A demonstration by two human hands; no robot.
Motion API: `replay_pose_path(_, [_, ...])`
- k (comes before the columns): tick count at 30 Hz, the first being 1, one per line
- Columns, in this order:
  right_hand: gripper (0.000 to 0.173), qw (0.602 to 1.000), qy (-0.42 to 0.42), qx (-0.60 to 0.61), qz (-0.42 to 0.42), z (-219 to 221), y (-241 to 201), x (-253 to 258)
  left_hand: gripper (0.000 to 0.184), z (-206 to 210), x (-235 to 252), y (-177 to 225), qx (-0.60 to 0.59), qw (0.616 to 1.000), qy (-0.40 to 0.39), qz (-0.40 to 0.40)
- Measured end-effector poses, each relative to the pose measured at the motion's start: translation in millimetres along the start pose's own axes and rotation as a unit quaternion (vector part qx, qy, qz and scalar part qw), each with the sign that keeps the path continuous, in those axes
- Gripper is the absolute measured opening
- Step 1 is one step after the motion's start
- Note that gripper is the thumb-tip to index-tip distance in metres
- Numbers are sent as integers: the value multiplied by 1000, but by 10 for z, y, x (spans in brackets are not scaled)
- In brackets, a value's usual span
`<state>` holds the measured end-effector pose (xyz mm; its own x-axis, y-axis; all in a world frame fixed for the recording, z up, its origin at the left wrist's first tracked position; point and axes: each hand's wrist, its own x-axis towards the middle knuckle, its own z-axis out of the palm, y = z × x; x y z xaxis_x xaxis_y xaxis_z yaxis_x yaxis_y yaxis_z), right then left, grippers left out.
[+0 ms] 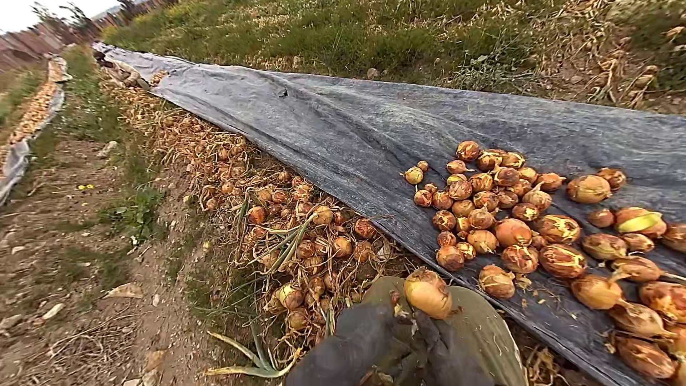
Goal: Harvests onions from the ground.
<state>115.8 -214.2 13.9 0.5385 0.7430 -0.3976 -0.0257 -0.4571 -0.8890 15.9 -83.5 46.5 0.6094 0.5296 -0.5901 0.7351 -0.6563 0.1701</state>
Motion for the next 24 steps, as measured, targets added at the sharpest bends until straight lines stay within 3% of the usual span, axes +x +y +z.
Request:
replay_pose_path(2, [56,975,95,-69,-187,-253,375,357,44,-637,-105,163,-9,981,-71,-181])
replay_pose_path(4, [60,961,140,-48,-235,-537,485,750,43,-969,-113,173,-36,952,-110,-283])
replay_pose_path(6, [61,973,136,29,-185,-708,404,966,43,-667,111,-313,-84,943,-52,-316])
replay_pose_path(9, [52,971,83,201,-97,-673,390,1056,53,605,1014,-1663,-138,924,73,-349])
replay_pose_path(11, [54,968,54,243,7,-517,392,880,67,982,1434,-1958,-151,910,71,-380])
replay_pose_path(13, [54,967,53,193,155,-279,155,555,67,1009,1564,-1950,-146,905,75,-392])
replay_pose_path(14, [50,966,36,166,193,-168,134,388,66,983,1545,-1947,-154,908,79,-382])
replay_pose_path(15, [44,972,-15,158,176,-107,291,226,67,963,1448,-1941,-173,914,96,-356])
replay_pose_path(16, [40,979,-70,153,117,-69,558,113,68,939,1311,-1938,-204,918,129,-314])
replay_pose_path(18, [46,991,-129,32,-11,28,835,14,70,879,943,-1877,-304,906,216,-199])
replay_pose_path(21, [56,979,-126,-117,-113,124,645,109,74,686,274,-1467,-455,848,270,-26])
replay_pose_path(22, [62,978,-131,-127,-101,163,549,179,75,628,64,-1265,-492,826,273,25])
replay_pose_path(24, [68,982,-151,-76,-87,223,357,227,74,583,-244,-894,-491,818,281,103])
